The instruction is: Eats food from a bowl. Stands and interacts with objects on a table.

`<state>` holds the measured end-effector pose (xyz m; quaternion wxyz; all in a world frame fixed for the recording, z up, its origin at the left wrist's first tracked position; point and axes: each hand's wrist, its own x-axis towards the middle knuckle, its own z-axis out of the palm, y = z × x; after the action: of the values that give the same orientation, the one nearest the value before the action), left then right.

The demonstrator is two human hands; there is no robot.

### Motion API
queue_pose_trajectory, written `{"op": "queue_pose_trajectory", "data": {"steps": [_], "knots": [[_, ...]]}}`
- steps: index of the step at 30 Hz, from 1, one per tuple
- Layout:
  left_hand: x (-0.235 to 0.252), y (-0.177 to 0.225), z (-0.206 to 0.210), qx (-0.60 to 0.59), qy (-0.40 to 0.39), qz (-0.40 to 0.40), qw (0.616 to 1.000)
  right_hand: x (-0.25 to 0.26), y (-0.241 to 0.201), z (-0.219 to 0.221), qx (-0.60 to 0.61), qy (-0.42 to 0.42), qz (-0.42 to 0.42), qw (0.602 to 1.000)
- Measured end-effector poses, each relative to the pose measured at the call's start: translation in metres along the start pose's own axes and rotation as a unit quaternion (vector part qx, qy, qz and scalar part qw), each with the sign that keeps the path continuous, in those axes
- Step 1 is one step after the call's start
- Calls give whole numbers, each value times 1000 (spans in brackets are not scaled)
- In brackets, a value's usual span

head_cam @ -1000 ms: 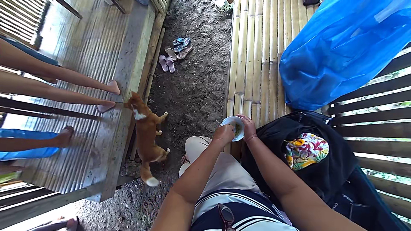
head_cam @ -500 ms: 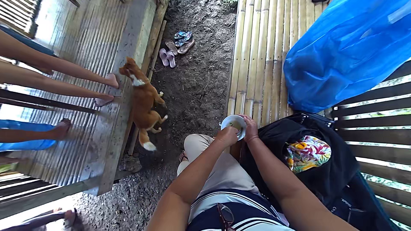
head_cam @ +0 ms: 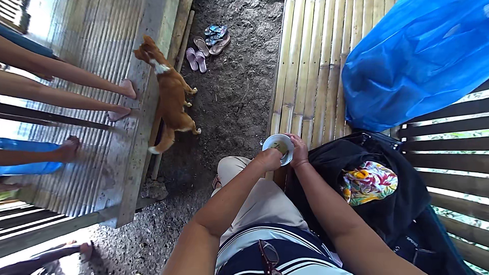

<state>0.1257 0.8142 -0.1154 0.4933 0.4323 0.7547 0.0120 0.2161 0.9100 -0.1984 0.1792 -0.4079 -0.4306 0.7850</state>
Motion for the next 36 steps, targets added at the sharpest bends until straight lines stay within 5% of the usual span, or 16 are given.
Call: {"op": "queue_pose_trajectory", "data": {"steps": [12, 28, 36], "knots": [[-11, 28, -5, 110, -32, -38, 993, 3, 0, -1, -13, 7, 13, 1000], [-11, 40, -20, 275, -132, 76, 949, 1, 1, 1, -10, 21, 9, 1000], [-7, 35, -8, 266, -104, 98, 953, 2, 7, -1, -23, 8, -24, 999]]}}
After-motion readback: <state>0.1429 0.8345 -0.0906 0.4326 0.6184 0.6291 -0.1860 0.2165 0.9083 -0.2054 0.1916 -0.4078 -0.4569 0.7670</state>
